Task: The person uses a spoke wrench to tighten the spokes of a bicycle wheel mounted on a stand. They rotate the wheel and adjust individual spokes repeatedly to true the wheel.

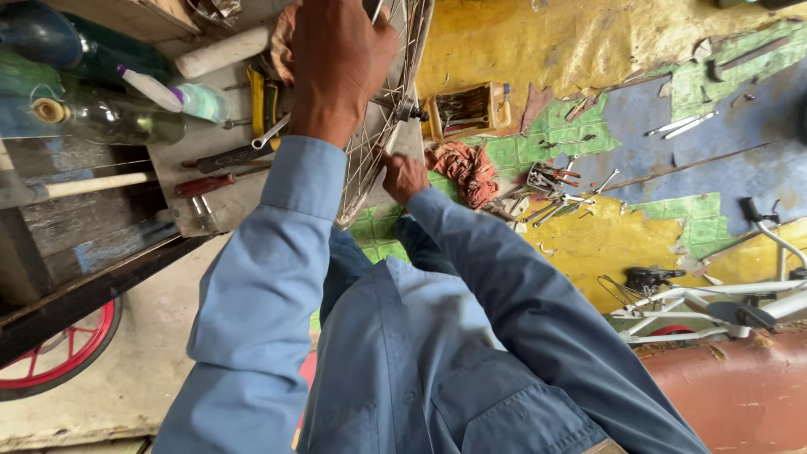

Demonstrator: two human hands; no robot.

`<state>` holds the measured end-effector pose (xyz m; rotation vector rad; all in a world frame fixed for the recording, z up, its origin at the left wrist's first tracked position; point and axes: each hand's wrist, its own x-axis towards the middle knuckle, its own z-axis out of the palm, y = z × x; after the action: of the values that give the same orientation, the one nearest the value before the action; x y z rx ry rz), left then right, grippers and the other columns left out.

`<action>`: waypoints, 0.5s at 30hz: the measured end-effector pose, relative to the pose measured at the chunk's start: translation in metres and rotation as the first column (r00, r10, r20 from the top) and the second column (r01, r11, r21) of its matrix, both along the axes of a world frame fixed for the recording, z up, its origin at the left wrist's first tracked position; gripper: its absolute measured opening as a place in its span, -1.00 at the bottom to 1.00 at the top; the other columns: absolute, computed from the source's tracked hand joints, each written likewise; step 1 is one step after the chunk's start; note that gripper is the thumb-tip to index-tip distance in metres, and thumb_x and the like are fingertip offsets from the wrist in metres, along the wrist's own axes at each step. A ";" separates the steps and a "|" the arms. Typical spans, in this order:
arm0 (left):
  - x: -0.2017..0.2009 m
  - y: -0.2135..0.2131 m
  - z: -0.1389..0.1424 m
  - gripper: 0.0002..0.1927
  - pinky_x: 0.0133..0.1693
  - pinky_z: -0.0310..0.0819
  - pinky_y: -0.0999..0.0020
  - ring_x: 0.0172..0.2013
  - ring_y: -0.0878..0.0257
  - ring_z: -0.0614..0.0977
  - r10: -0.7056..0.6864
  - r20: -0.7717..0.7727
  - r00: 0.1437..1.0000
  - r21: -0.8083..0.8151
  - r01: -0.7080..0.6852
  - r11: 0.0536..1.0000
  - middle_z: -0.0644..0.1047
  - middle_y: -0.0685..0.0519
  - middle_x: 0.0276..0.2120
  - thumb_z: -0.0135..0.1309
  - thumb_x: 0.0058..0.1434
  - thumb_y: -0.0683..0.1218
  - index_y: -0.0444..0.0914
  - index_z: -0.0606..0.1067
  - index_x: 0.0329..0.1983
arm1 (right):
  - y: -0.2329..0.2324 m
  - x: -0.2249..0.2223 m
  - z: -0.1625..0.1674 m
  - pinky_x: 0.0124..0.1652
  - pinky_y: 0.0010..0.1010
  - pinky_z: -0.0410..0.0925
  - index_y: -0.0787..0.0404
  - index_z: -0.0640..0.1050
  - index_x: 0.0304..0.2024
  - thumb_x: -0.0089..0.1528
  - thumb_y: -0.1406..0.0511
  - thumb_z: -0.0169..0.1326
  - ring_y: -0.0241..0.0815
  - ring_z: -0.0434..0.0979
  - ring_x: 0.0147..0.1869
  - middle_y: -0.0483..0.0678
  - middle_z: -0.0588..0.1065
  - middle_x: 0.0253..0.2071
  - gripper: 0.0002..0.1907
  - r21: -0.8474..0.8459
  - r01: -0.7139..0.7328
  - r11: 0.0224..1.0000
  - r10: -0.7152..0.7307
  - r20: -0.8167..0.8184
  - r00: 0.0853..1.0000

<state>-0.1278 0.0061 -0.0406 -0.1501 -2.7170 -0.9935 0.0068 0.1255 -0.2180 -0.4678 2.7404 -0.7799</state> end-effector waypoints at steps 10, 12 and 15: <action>-0.006 0.008 -0.006 -0.92 -0.28 0.57 -0.07 -0.37 -0.26 0.64 0.025 -0.031 0.999 -0.076 -0.027 0.997 0.60 -0.27 -0.38 0.15 0.21 -0.21 -0.35 0.53 -0.28 | 0.005 -0.001 -0.004 -0.54 -0.12 0.31 0.10 0.57 -0.04 0.38 0.29 -0.15 0.10 0.47 -0.48 0.09 0.52 -0.34 -0.74 -0.031 -0.003 1.000 0.006 0.105 0.994; -0.006 0.011 -0.007 -0.89 -0.29 0.57 -0.07 -0.38 -0.25 0.63 0.005 -0.120 0.993 -0.099 -0.017 0.995 0.59 -0.27 -0.41 0.17 0.16 -0.20 -0.35 0.52 -0.30 | 0.001 -0.005 -0.006 -0.51 -0.13 0.34 0.07 0.57 -0.06 0.53 0.23 -0.17 0.08 0.47 -0.46 0.06 0.53 -0.29 -0.74 0.007 0.012 1.000 -0.013 0.207 0.978; -0.006 0.014 -0.008 -0.84 -0.33 0.55 -0.08 -0.42 -0.25 0.62 0.011 -0.196 0.980 -0.118 -0.035 0.992 0.57 -0.29 -0.42 0.16 0.05 -0.22 -0.38 0.51 -0.30 | 0.004 0.007 -0.008 -0.51 -0.11 0.38 0.02 0.55 0.12 0.40 0.33 -0.12 0.10 0.51 -0.44 0.09 0.53 -0.29 -0.69 -0.031 0.047 0.998 -0.041 0.173 0.984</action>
<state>-0.1341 0.0197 -0.0486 -0.2253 -2.5919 -0.7638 0.0137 0.1292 -0.2264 -0.3314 2.5884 -0.8393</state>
